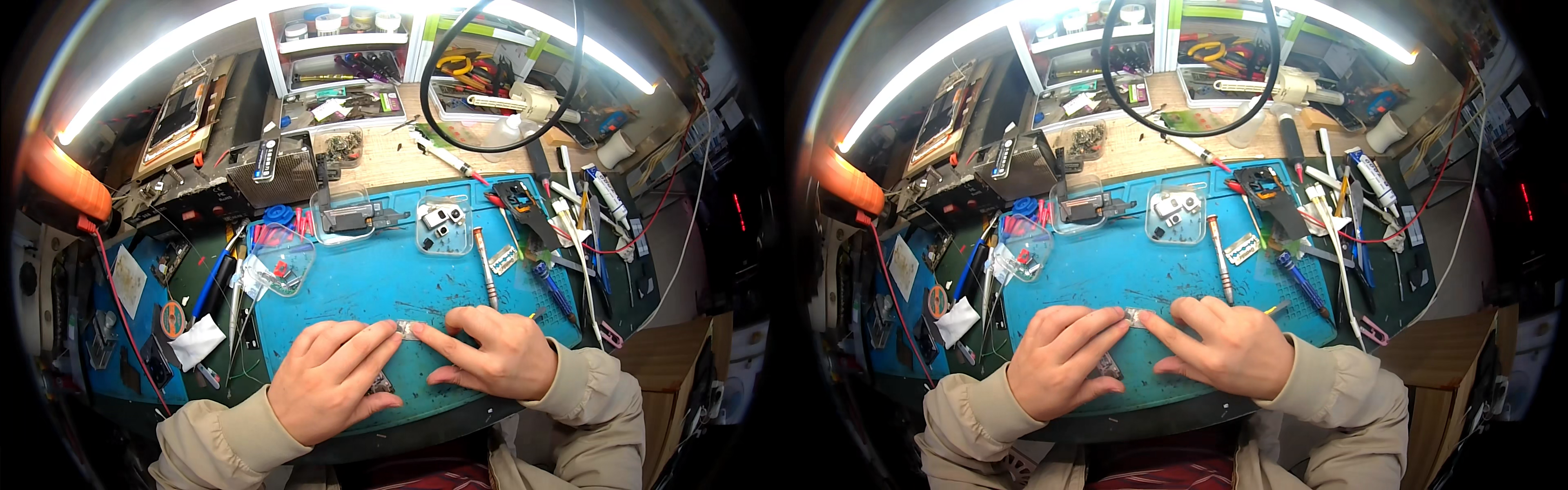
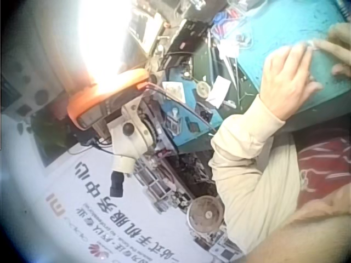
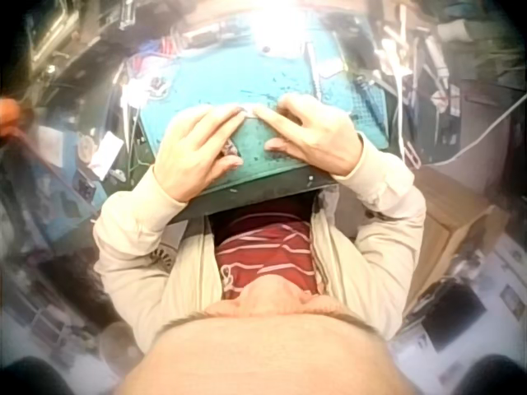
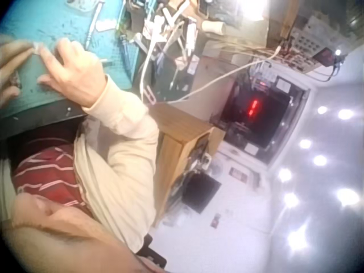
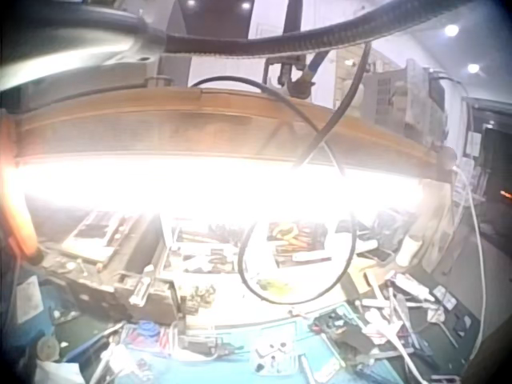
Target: The person works on a small electronic circuit board, using tweezers to remove a component and a brush to clean the surface. They then apply a liquid from a bottle onto the board and continue cleaning with the brush.
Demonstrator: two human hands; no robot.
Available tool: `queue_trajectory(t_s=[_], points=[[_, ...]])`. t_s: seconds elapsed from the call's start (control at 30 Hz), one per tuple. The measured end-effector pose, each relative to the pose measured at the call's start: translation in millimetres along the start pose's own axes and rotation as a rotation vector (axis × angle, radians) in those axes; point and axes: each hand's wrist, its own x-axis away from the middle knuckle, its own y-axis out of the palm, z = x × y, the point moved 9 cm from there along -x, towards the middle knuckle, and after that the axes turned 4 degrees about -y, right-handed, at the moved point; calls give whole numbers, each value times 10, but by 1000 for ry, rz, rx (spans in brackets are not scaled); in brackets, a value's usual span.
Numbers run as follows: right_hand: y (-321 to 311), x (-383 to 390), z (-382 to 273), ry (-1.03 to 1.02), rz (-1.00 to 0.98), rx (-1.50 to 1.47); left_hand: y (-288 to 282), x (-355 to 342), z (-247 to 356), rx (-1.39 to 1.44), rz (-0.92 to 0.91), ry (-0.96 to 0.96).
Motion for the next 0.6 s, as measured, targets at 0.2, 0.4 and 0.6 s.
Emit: queue_trajectory(t_s=[0.2,0.4,0.6], points=[[-1,-15,24,12,10,-22,-5,-1,1,1,-2,1],[-67,-34,66,34,83,-90,1,-1,0,-2,-3,2],[-389,25,243,168,444,-204,-32,-25,12,8,14,7]])
